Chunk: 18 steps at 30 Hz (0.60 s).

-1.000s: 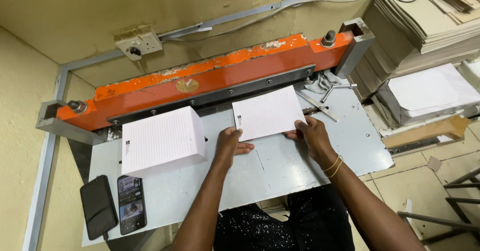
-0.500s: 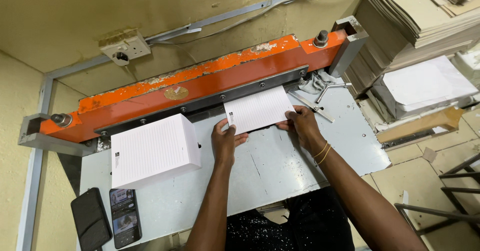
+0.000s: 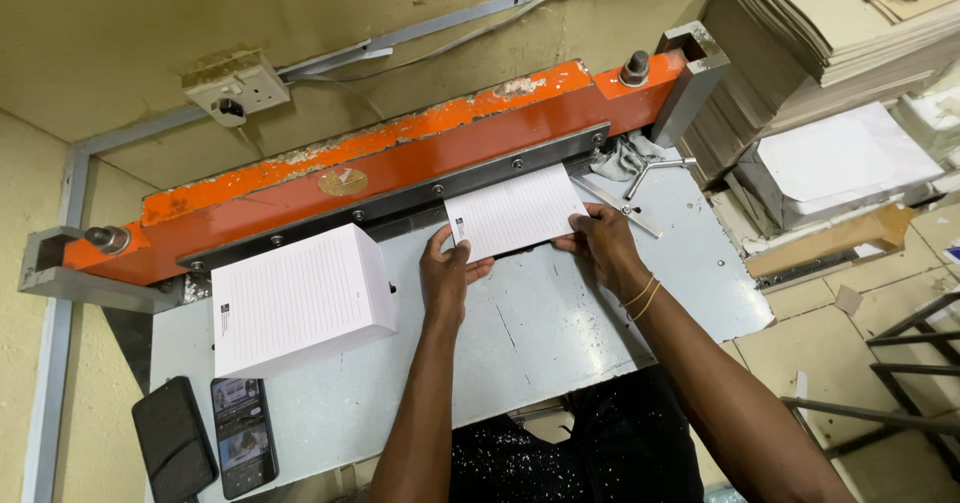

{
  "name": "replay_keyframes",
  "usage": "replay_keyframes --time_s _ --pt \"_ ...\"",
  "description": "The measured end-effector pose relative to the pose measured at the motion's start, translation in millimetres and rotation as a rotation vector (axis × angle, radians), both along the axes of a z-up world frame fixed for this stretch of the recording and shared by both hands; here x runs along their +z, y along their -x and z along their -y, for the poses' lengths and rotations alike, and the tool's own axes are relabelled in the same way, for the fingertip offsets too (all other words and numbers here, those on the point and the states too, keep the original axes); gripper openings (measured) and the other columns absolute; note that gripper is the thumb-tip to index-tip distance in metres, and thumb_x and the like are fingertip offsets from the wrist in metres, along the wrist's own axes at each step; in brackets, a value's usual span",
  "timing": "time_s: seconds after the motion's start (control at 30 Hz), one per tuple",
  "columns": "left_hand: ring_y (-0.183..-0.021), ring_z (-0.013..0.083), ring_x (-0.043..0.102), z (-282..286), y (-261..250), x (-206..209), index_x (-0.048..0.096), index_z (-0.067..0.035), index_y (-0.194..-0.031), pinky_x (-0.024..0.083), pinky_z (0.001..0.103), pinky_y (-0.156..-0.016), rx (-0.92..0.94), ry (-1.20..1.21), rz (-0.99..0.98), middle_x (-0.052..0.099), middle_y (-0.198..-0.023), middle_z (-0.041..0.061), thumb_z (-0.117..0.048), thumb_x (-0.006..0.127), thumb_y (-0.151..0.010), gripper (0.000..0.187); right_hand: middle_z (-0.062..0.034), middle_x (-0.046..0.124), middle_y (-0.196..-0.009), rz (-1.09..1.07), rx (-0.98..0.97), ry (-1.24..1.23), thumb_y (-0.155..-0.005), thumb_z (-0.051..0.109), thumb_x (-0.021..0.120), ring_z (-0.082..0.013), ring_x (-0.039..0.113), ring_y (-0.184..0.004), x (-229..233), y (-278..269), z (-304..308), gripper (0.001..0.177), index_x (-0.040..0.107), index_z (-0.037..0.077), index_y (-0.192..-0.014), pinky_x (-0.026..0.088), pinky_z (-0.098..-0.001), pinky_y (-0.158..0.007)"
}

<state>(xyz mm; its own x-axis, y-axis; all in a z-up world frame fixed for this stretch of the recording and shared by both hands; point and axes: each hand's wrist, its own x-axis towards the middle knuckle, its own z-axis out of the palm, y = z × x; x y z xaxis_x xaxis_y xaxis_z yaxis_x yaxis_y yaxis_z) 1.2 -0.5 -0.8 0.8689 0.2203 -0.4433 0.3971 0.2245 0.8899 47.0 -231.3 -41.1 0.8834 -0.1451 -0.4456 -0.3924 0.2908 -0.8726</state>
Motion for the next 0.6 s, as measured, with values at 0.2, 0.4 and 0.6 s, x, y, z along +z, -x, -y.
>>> replay_keyframes --time_s 0.2,0.4,0.6 --pt "-0.107 0.0429 0.079 1.3 1.1 5.3 0.033 0.002 -0.167 0.070 0.041 -0.092 -0.015 0.005 0.002 0.063 -0.129 0.034 -0.007 0.051 -0.109 0.061 -0.0197 0.060 -0.110 0.001 0.038 0.072 -0.106 0.005 0.061 -0.0356 0.080 -0.092 -12.6 -13.6 10.9 0.038 0.058 -0.012 -0.139 0.073 -0.0432 -0.081" --pt "-0.109 0.0420 0.079 4.1 1.2 4.9 0.032 -0.006 -0.168 0.069 0.041 -0.096 0.012 0.004 0.020 0.059 -0.134 0.034 -0.006 0.049 -0.110 0.061 -0.0185 0.060 -0.100 -0.024 0.006 0.114 -0.104 0.004 0.064 -0.0332 0.080 -0.085 -15.2 -20.5 10.4 0.032 0.063 -0.013 -0.131 0.072 -0.0418 -0.078" --pt "-0.101 0.0439 0.080 -0.6 -6.4 -25.0 0.055 0.000 -0.148 0.071 0.042 -0.087 0.018 0.025 0.026 0.065 -0.119 0.030 -0.007 0.052 -0.109 0.039 -0.0163 0.061 -0.095 -0.016 -0.002 0.122 -0.103 0.004 0.065 -0.0319 0.080 -0.080 -18.2 -24.1 10.6 0.028 0.067 -0.013 -0.124 0.072 -0.0417 -0.074"
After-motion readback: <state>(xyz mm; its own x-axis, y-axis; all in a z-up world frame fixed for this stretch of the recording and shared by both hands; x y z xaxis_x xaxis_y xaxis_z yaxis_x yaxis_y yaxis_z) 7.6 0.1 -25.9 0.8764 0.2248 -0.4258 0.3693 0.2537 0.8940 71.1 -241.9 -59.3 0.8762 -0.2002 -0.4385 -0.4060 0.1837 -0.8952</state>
